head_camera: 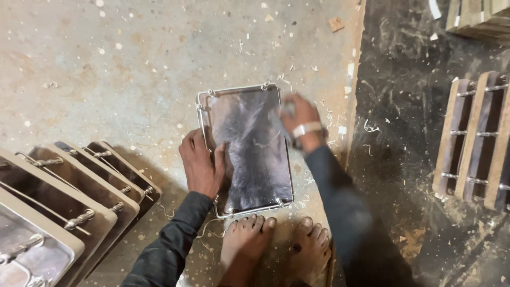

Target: The person sits on the workshop floor holding a rectangular metal-framed panel steady with one hand while rubbing a sanding block along its edges and corners. They rotate the panel to reach different sides, then set it on a stack of finished panels and begin sanding another panel.

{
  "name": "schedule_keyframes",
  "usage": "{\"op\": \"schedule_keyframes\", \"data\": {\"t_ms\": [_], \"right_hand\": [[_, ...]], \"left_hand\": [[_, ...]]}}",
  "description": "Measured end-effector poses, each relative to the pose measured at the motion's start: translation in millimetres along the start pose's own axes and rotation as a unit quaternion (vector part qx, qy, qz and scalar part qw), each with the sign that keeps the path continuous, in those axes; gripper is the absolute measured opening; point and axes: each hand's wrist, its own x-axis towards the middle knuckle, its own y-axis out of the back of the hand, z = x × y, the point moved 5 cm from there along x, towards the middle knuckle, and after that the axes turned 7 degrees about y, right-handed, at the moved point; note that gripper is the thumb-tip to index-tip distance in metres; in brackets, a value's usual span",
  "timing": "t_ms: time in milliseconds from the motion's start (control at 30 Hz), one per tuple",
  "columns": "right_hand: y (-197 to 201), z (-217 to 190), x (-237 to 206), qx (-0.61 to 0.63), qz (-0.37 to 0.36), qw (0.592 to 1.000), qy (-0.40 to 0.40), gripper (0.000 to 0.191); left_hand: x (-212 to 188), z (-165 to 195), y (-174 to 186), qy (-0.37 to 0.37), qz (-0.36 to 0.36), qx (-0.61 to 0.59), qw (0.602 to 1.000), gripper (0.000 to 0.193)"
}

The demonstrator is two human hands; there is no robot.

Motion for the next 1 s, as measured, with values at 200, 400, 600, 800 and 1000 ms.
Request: {"op": "schedule_keyframes", "data": {"t_ms": [200, 400, 600, 800, 1000], "right_hand": [[-5, 14, -96, 0.106, -0.005, 0.992, -0.074, 0.030], [-18, 20, -137, 0.335, -0.027, 0.904, -0.264, 0.029], [-9, 8, -123, 0.491, -0.031, 0.860, -0.140, 0.029], [58, -27, -107, 0.472, -0.006, 0.862, -0.184, 0.028], [190, -194, -83, 0.325, -0.073, 0.907, 0.257, 0.079]], "left_hand": [[-33, -8, 8, 0.038, 0.037, -0.059, 0.997, 0.037], [-44, -10, 9, 0.043, 0.055, -0.131, 0.989, 0.033], [-38, -14, 14, 0.290, -0.060, -0.249, 0.922, 0.031], [-22, 51, 95, 0.048, 0.106, -0.359, 0.926, 0.036], [-37, 95, 216, 0.077, 0.181, -0.581, 0.790, 0.078]]}}
